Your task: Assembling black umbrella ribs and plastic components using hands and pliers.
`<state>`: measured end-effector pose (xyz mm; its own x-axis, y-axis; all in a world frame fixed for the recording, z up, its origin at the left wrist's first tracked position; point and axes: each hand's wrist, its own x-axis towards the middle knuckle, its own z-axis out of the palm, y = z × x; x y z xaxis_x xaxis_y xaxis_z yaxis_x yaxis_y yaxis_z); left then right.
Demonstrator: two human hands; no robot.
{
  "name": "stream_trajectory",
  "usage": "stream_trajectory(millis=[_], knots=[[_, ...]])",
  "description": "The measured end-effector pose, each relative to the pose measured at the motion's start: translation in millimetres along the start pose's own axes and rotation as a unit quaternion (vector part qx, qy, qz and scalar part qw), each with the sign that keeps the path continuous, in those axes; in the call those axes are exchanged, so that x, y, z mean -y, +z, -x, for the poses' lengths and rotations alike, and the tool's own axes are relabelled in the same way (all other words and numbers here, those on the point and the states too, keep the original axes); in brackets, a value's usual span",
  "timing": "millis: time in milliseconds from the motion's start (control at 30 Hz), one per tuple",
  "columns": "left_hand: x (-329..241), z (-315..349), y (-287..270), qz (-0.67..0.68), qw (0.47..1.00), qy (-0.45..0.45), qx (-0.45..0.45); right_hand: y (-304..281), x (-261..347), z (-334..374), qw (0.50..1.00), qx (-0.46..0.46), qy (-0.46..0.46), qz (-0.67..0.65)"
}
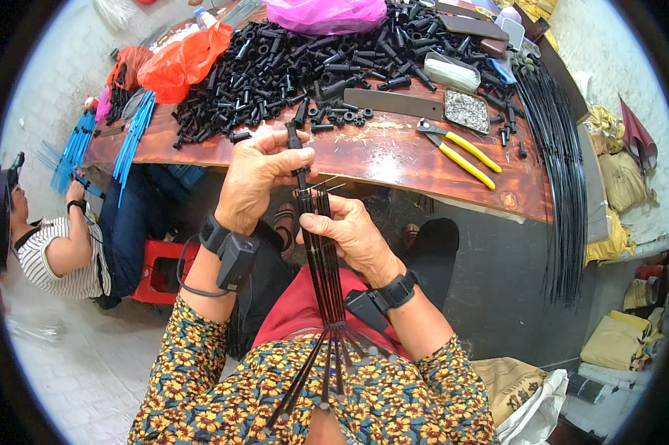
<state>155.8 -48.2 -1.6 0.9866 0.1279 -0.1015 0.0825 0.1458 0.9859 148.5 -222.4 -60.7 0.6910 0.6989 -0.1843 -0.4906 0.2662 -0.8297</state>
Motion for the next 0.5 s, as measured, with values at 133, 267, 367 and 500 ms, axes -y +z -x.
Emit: stream_trajectory(millis=[133, 267, 367, 500], knots=[[4, 1, 1, -0.015, 0.998, -0.018, 0.053, -9, -6, 2, 1.000, -0.007, 0.001, -0.002], [13, 2, -9, 0.035, 0.993, -0.032, 0.105, -11, -9, 0, 1.000, -0.009, -0.002, -0.006], [12, 0, -14, 0.069, 0.988, -0.075, 0.116, -15, -11, 0, 1.000, -0.002, 0.007, 0.000], [5, -4, -18, 0.068, 0.987, -0.085, 0.118, -15, -9, -1, 1.000, 0.015, 0.010, 0.000]])
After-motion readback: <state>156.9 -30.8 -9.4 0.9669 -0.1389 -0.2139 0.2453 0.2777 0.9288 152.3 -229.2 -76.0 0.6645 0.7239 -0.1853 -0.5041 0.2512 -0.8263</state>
